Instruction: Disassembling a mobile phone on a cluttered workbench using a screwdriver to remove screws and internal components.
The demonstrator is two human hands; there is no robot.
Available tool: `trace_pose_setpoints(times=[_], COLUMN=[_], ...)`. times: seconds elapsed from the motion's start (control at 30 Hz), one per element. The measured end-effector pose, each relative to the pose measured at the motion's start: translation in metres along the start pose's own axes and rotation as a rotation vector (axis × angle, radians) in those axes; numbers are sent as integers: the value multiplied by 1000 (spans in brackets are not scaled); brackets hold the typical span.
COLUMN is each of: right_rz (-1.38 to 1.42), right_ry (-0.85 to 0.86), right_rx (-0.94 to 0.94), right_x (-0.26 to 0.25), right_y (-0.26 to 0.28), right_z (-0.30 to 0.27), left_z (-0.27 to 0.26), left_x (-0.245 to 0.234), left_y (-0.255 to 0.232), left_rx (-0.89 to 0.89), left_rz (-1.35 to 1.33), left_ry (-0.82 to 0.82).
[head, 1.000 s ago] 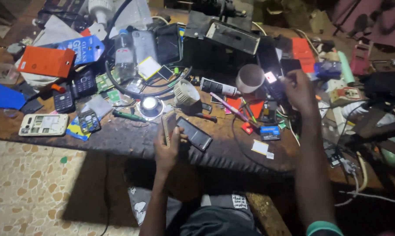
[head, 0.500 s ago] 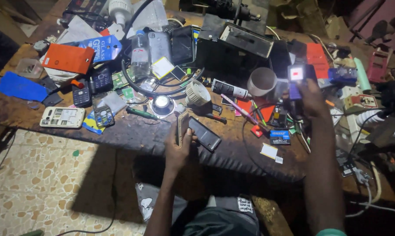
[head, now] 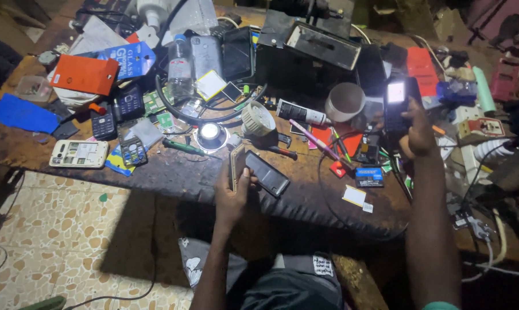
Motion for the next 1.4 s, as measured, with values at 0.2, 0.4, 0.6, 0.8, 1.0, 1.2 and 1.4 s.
trace_pose_setpoints(times=[0.2,0.4,0.6,0.8,1.0,1.2,1.4], right_rz=[-898,-50,-170,-341,-477,-737,-1001], right_ry=[-118,-102,-152,-272,-84,88,-86], right_rx=[-405,86,140,34,39,70,107], right_x=[-117,1,27,58,105,98,123], right_y=[-67,1,20,24,72,7,47], right_z=[43,-3,-18,-43,-101,-99,-132], left_z=[-1,-1,-2,2,-1,13,19], left_x=[3,1,1,-1,81,169,178], left_y=[-17,-13,3,-37,48,-31,-28], left_rx=[-4,70,15,-13,-377,-155,-315], left_rz=[-8,-6,2,-254,-1039,-893,-909], left_ry=[13,47,15,-3,2,262,171])
Point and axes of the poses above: each hand's wrist, its own z-axis towards the middle knuckle, its own x-axis out of the palm, y = z × x, the point moved 3 cm from there along z, towards the middle knuckle, and after that the axes turned 8 degrees about x, right-handed, at the moved point
